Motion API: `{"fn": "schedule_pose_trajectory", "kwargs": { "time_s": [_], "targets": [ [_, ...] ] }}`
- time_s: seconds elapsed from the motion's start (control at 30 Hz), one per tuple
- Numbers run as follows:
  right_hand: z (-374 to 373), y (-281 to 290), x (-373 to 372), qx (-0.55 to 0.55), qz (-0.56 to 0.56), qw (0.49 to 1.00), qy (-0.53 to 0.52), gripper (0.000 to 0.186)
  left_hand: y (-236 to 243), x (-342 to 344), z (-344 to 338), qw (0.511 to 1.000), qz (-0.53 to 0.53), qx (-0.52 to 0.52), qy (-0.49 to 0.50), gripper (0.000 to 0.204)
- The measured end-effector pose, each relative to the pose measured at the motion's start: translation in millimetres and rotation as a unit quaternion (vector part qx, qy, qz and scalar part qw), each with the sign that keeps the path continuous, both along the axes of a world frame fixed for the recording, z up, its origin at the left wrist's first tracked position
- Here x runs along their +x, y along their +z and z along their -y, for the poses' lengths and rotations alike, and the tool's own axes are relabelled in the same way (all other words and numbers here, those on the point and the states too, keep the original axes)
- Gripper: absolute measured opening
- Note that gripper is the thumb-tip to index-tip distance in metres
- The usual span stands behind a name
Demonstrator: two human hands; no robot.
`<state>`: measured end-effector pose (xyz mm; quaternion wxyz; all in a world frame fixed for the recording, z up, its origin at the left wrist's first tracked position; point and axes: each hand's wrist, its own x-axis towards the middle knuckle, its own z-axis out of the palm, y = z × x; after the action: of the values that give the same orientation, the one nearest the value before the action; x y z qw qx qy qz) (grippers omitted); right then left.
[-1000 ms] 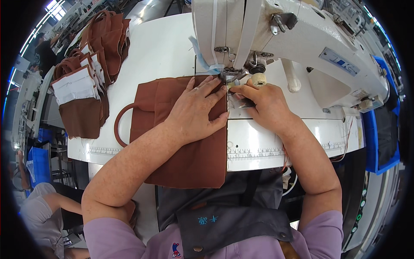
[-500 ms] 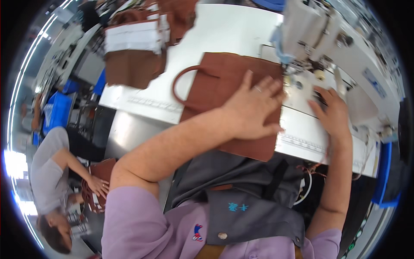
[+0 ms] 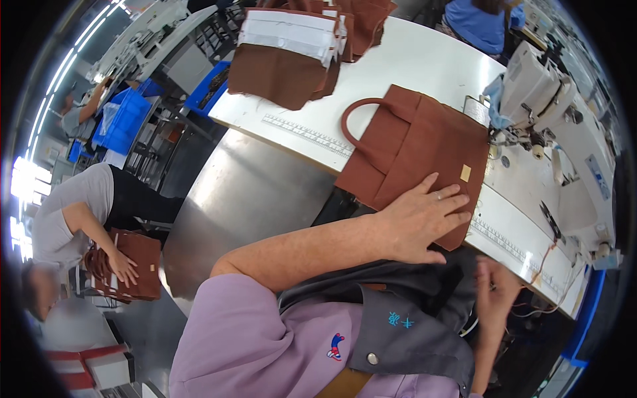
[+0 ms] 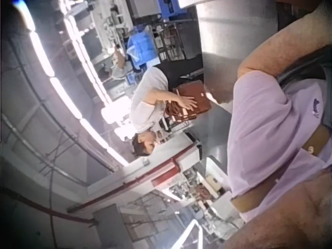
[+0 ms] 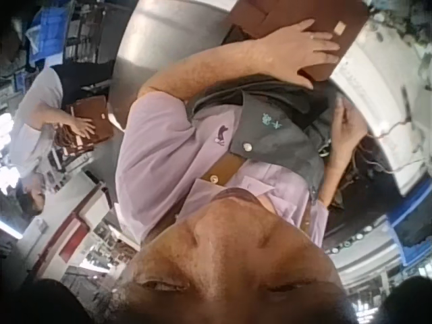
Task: The person sews the edges of brown fabric bags using an industrial sewing machine and trims excess thread with scissors. They handle multiple bags, flipping them to check the interior and exterior, and place finished items aside.
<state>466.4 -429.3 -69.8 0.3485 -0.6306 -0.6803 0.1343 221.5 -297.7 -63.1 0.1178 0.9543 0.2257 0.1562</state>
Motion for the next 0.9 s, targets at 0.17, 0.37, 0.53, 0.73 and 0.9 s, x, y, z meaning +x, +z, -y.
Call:
{"fn": "schedule_pose_trajectory", "kwargs": {
  "time_s": [0.17, 0.37, 0.53, 0.73, 0.9],
  "targets": [
    [-7.1, -46.3, -31.6, -0.133, -0.233, 0.963, 0.021, 0.027, -4.3, 7.1, -3.3, 0.999, 0.027, -0.018, -0.021, 0.062],
    [-18.1, -41.9, -37.8, -0.219, -0.451, 0.862, 0.08, 0.035, -0.2, -9.5, -5.9, 0.992, 0.115, -0.058, -0.002, 0.049],
    [-23.1, -41.2, -43.3, -0.223, -0.488, 0.84, 0.082, 0.027, 8.4, 9.2, 6.3, 0.995, 0.096, 0.014, -0.011, 0.047],
    [-27.0, -46.2, -46.0, -0.19, -0.514, 0.831, 0.098, 0.019, 3.3, 4.9, 4.6, 0.993, 0.08, 0.077, -0.031, 0.047],
    [-25.8, -50.7, -49.0, -0.164, -0.53, 0.826, 0.102, 0.016, -2.8, 0.9, 3.7, 0.99, 0.076, 0.111, -0.043, 0.043]
  ]
}}
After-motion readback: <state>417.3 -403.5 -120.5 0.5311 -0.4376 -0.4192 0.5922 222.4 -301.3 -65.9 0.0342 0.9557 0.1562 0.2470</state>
